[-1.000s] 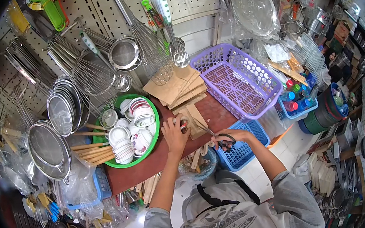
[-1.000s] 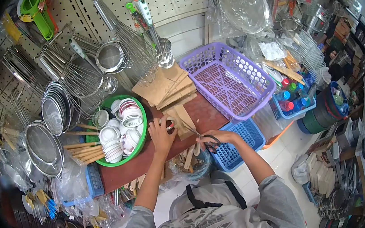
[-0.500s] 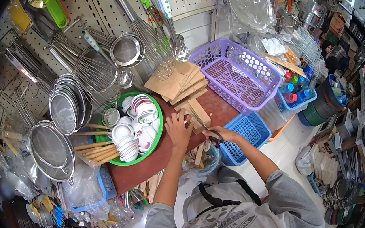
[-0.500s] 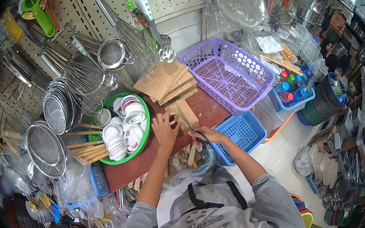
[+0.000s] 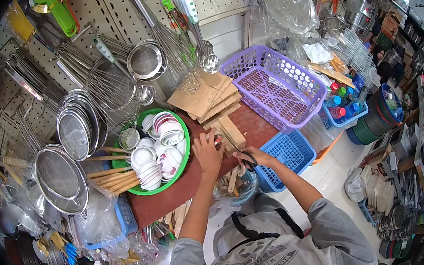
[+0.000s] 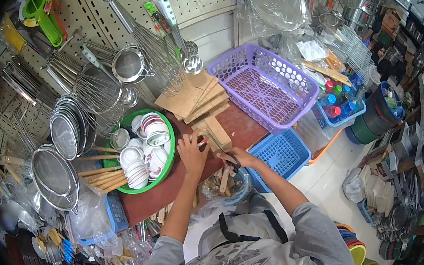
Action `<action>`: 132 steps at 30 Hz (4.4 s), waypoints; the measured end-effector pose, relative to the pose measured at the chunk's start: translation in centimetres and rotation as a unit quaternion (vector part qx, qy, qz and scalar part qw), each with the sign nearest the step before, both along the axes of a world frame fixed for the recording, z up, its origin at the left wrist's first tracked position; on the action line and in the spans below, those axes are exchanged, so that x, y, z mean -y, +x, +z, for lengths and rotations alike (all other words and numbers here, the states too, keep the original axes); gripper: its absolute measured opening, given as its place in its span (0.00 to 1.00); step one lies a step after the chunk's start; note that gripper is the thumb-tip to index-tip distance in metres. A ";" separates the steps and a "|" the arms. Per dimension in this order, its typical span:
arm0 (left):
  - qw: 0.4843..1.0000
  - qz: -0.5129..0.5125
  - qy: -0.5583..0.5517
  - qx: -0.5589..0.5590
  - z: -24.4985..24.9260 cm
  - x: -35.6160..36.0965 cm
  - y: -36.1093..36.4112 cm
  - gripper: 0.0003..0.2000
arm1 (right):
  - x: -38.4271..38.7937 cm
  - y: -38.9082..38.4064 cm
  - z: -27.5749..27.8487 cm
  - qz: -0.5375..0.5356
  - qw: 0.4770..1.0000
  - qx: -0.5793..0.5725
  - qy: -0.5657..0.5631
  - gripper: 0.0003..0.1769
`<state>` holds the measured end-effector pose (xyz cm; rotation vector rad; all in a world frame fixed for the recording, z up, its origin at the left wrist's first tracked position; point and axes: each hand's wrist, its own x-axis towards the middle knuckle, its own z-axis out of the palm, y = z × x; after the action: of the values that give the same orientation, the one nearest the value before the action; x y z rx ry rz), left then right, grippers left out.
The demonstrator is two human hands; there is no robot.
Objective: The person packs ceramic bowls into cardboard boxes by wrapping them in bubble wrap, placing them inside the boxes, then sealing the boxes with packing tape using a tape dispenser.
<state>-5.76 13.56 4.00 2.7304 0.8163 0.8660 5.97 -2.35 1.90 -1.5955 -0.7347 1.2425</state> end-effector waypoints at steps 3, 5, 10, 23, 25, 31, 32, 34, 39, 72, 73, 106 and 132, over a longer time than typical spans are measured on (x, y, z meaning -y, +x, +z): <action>0.999 0.003 -0.021 -0.023 0.1 0.0 -0.1 0.31 | 0.1 0.1 -0.7 0.004 1.000 0.009 0.006 0.26; 0.999 0.005 -0.032 -0.020 0.1 0.0 -0.1 0.32 | 0.1 0.2 -1.3 0.009 1.000 0.023 0.009 0.26; 0.999 0.013 -0.051 -0.005 -0.1 0.2 -0.1 0.33 | 0.6 0.0 -0.1 0.031 0.999 0.034 -0.001 0.24; 0.997 0.015 -0.053 -0.053 1.0 -0.1 0.1 0.26 | 2.1 5.4 5.3 0.011 0.985 0.172 -0.018 0.22; 0.997 0.018 -0.055 -0.059 0.9 -0.2 0.3 0.24 | 1.7 6.7 6.1 0.007 0.939 0.330 -0.096 0.28; 0.986 0.040 -0.104 -0.124 -0.4 -1.1 1.1 0.25 | -0.7 10.2 -0.3 0.056 0.868 0.458 -0.184 0.27; 0.982 0.044 -0.120 -0.140 -0.5 -1.3 1.2 0.26 | -1.1 10.4 -0.9 0.065 0.868 0.456 -0.186 0.25; 0.973 0.051 -0.150 -0.170 -0.6 -1.6 1.5 0.28 | -2.0 10.5 -2.1 0.059 0.868 0.454 -0.190 0.29; 0.956 0.054 -0.183 -0.222 -1.6 -2.5 1.8 0.31 | -2.6 10.5 -3.6 0.057 0.877 0.454 -0.148 0.34; 0.957 0.074 -0.260 0.103 -5.9 -0.4 4.6 0.11 | -7.1 11.0 -2.8 0.007 0.953 0.258 0.159 0.18; 0.960 0.075 -0.250 0.101 -6.1 -0.4 4.6 0.12 | -7.1 11.0 -2.7 0.009 0.952 0.259 0.165 0.18; 0.875 0.057 -0.437 0.198 -7.4 0.2 5.7 0.17 | -7.4 11.4 -4.5 0.057 0.961 0.183 0.198 0.25; 0.825 -0.008 -0.525 0.209 -6.6 2.1 4.9 0.28 | -7.0 11.4 -4.9 0.067 0.977 0.105 0.172 0.22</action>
<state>-0.88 11.48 -2.57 1.5089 0.8175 0.6617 17.34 4.65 -2.96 -1.4176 -1.1427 0.9837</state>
